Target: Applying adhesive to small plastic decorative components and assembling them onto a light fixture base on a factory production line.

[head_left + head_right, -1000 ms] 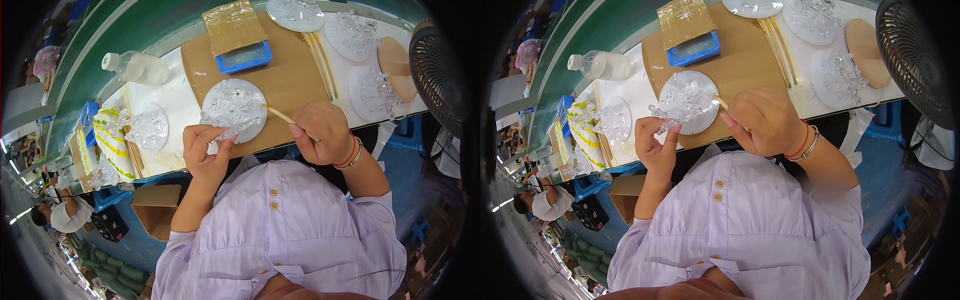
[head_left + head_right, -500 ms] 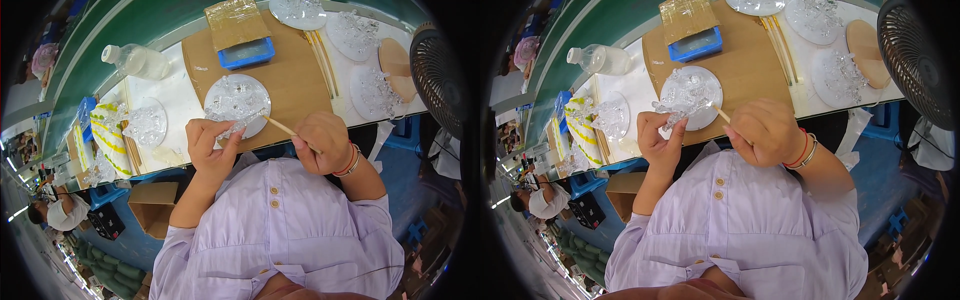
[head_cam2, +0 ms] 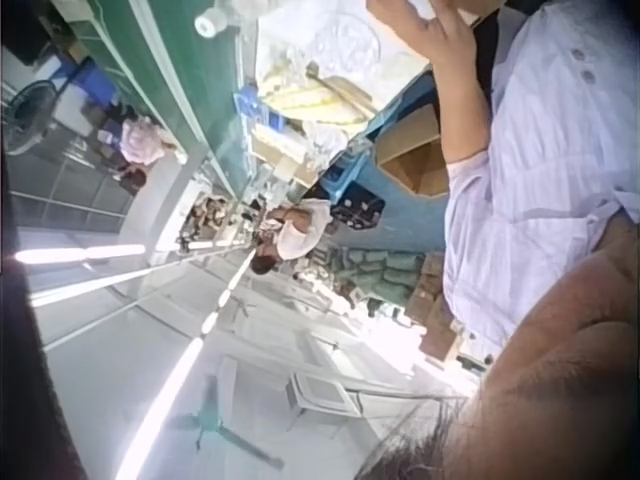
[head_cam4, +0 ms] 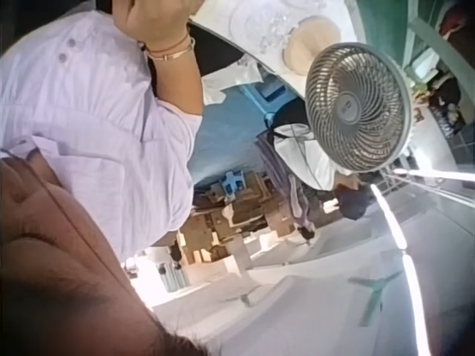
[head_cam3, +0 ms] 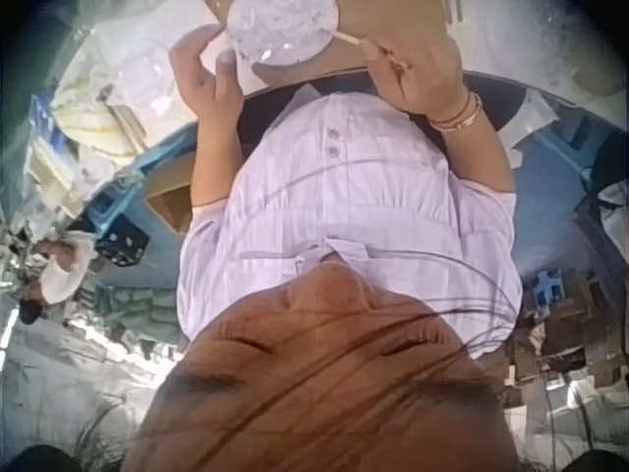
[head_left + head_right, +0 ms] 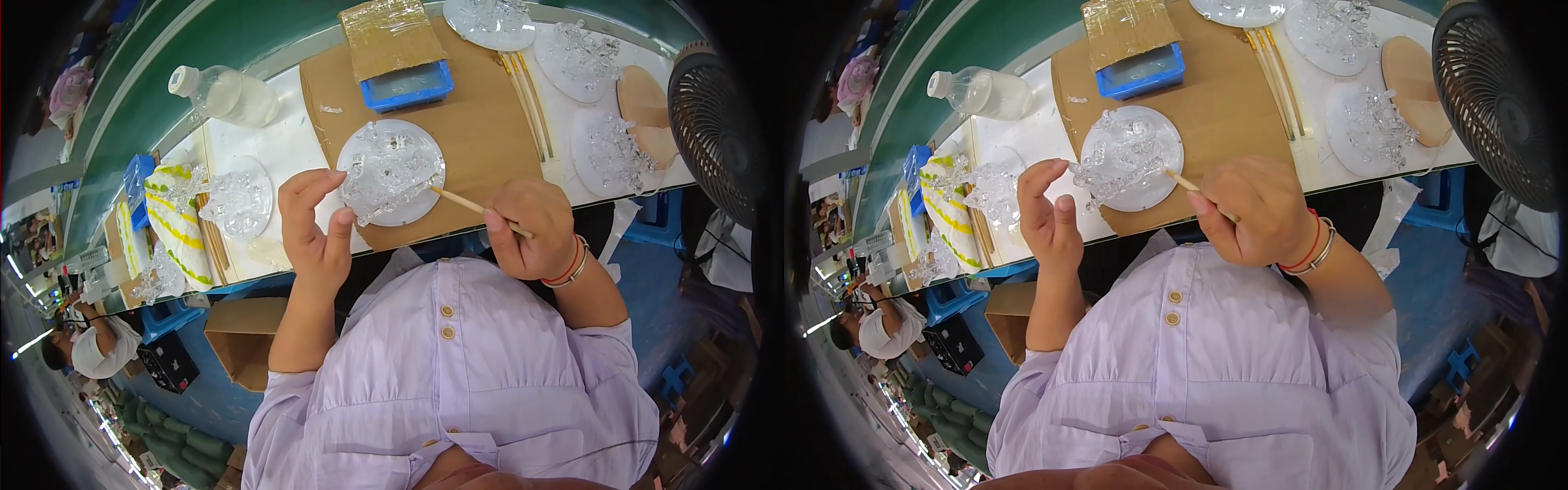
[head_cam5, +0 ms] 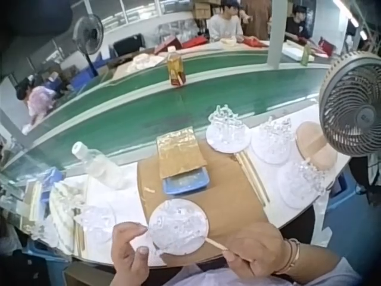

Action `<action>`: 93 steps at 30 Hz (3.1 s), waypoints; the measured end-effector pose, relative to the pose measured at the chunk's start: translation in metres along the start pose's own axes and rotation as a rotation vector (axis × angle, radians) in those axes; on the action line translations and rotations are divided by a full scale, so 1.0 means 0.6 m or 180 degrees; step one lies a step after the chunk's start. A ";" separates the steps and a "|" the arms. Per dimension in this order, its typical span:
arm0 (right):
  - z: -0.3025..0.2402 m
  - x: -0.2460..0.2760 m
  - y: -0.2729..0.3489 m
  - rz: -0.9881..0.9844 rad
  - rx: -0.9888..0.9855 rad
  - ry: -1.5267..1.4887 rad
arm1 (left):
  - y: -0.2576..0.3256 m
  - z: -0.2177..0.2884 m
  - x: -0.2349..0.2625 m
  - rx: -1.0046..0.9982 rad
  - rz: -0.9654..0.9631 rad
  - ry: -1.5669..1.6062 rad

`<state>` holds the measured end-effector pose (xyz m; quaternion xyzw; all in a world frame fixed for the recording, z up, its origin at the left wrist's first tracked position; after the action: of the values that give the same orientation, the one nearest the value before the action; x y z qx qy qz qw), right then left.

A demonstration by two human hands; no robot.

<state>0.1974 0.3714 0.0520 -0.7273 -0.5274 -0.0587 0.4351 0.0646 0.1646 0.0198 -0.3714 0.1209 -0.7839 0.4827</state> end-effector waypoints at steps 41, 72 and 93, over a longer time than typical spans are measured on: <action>0.091 0.029 -0.136 0.0927 -0.0400 0.0525 | 0.019 0.005 -0.033 0.0394 -0.0167 0.0200; 0.044 0.008 -0.011 0.0589 -0.0255 0.0044 | 0.026 0.007 -0.039 0.0755 -0.0334 0.0371; 0.041 0.007 -0.011 0.0406 -0.0053 0.0063 | 0.022 0.009 -0.039 0.0679 -0.0310 0.0300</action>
<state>0.1847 0.3919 0.0433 -0.7624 -0.4752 -0.0424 0.4370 0.0833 0.1785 0.0056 -0.2862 0.0412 -0.8314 0.4745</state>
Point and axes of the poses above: each hand's wrist, its own y-axis away from the middle knuckle, its own x-axis out of the back of the hand, z = x × y, the point moved 4 cm from there along -y, towards the middle knuckle, and after that the axes turned 3 degrees about -x, right-handed, at the moved point
